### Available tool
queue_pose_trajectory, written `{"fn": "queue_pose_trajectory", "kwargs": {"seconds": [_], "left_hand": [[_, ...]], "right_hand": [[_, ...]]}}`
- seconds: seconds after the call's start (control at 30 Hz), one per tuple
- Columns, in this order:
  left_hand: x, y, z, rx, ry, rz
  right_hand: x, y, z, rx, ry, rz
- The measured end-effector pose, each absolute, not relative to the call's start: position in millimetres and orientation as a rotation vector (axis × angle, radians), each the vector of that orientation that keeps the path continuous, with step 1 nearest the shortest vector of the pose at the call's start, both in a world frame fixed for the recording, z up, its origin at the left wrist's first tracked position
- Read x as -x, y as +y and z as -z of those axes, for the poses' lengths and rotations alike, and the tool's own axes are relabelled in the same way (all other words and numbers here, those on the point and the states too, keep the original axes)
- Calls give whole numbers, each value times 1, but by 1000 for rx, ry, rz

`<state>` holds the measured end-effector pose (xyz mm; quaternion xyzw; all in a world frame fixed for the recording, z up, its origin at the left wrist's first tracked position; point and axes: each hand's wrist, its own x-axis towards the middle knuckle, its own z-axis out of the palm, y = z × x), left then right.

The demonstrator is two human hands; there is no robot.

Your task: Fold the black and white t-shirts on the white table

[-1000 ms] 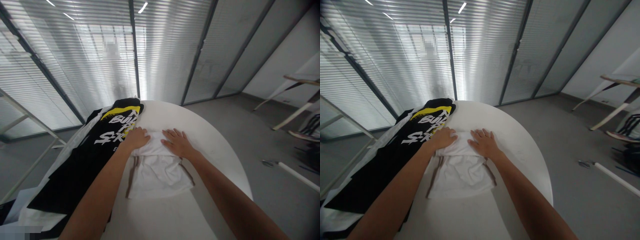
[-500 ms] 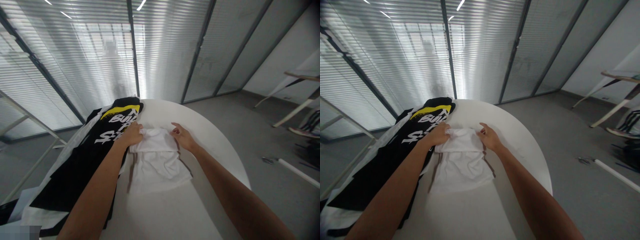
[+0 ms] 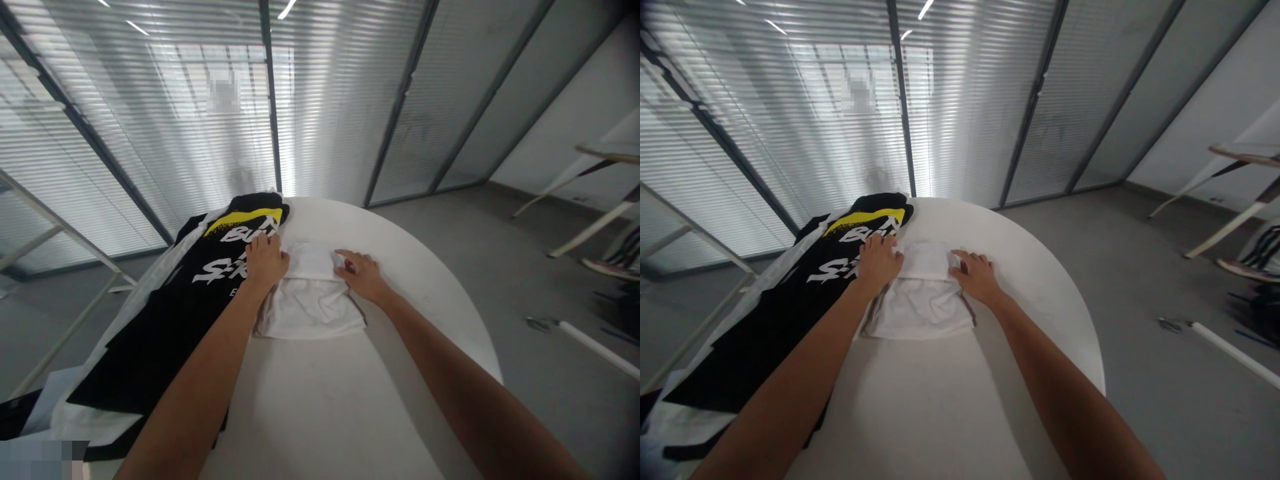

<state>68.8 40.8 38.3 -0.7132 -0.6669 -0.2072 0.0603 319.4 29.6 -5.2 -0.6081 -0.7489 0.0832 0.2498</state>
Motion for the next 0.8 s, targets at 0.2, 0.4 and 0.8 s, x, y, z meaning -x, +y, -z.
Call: {"fn": "queue_pose_trajectory", "kwargs": {"seconds": [0.2, 0.4, 0.8], "left_hand": [[-92, 25, -54, 2591, -1667, 470], [-136, -18, -52, 3091, -1018, 146], [-161, -48, -48, 3007, -884, 79]], "right_hand": [[-314, 29, 4, 1688, -2026, -192], [-320, 34, 5, 1666, -2036, -280], [-329, 39, 12, 1452, -2054, -387]]}}
